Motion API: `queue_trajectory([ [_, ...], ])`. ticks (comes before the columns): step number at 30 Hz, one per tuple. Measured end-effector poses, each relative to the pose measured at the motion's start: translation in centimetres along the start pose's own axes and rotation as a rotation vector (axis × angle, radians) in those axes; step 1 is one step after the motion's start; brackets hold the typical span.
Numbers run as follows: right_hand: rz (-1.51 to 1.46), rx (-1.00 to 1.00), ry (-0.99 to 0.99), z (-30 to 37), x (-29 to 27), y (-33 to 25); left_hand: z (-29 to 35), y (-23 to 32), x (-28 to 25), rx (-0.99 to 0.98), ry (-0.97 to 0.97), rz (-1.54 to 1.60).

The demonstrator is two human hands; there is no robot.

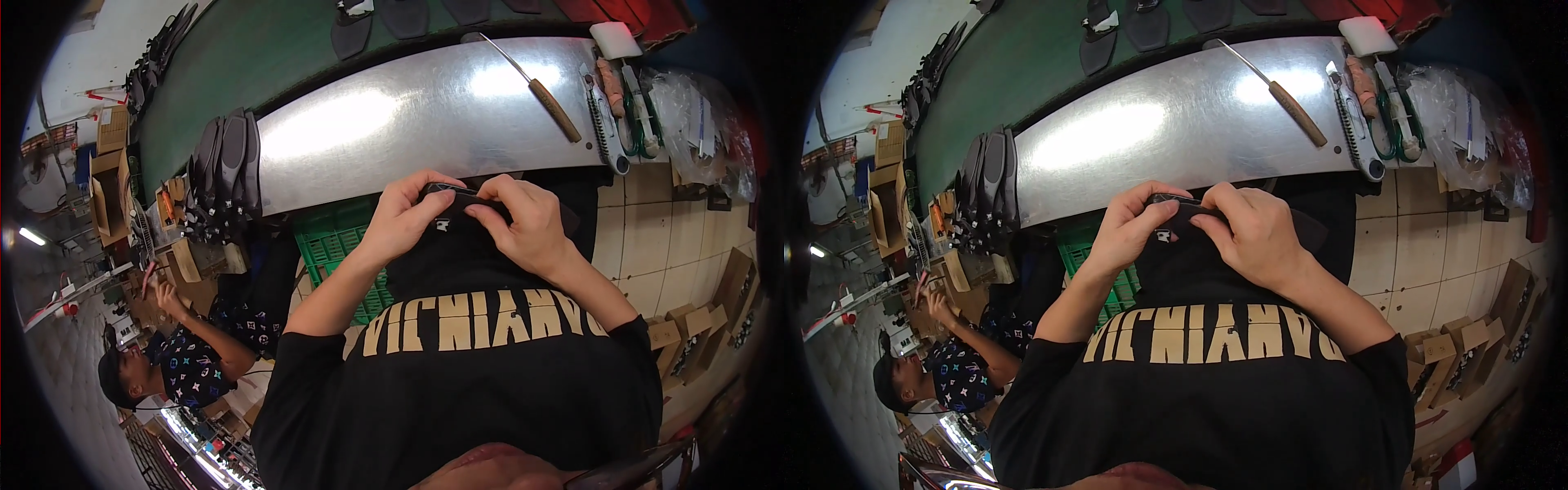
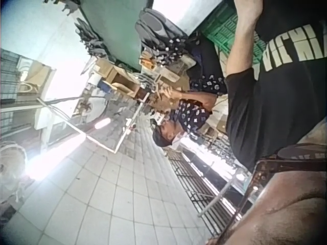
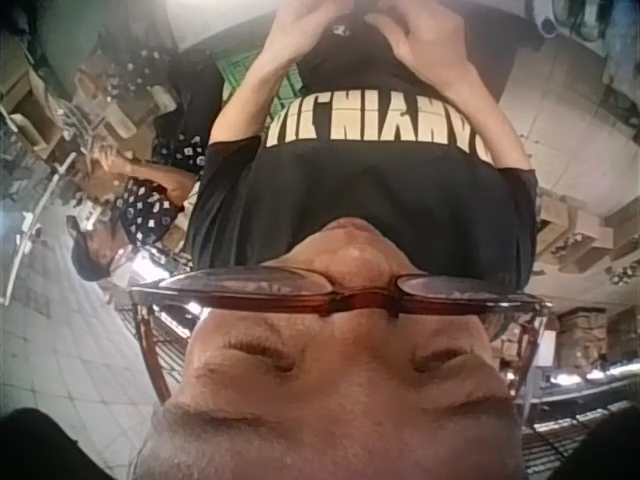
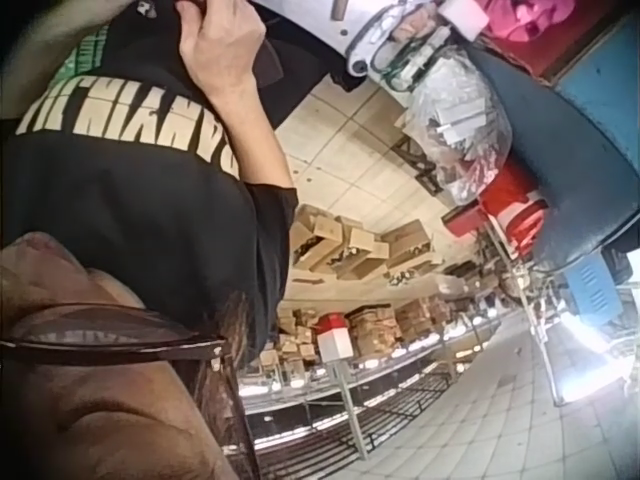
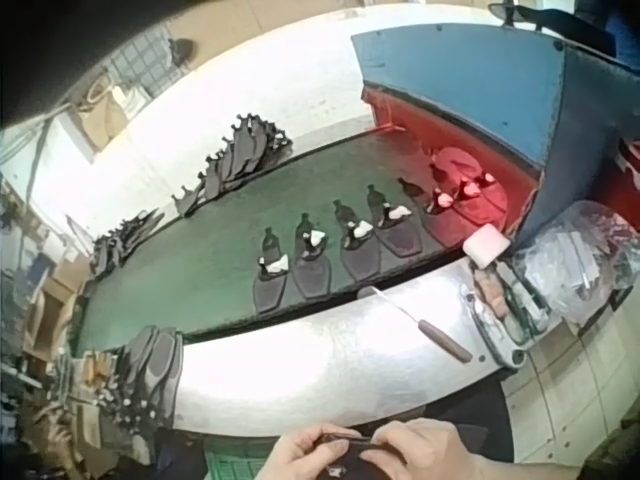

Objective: The person is assembling shoe components, specifically attaching small buckles or decorative elements to shoe soles and upper straps.

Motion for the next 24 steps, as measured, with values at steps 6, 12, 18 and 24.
queue_trajectory([
  [6, 0.021, -0.086, 0.008, 0.4, 0.3, 0.3, -0.5, -0.9, -0.5, -0.063, 0.069, -0.004],
  [12, -0.233, 0.189, -0.032, 0.5, 0.4, 2.0, 0.1, -0.2, -0.2, 0.025, 0.083, -0.089],
  [18, -0.536, 0.395, -0.318, -1.2, 1.1, 2.9, 1.8, 1.3, -0.4, 0.196, 0.096, -0.095],
  [24, -0.107, -0.107, 0.358, -6.0, -6.4, 3.9, 1.8, 0.0, -7.0, 0.286, 0.278, 0.476],
])
Point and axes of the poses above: each hand's wrist, its own z-axis away from the middle knuckle, its own x-axis out of the palm, y = z × x, the point moved 7 cm from there along -z, towards the middle knuckle, and after that the axes turned 11 degrees about -x, right-handed, at the moved point
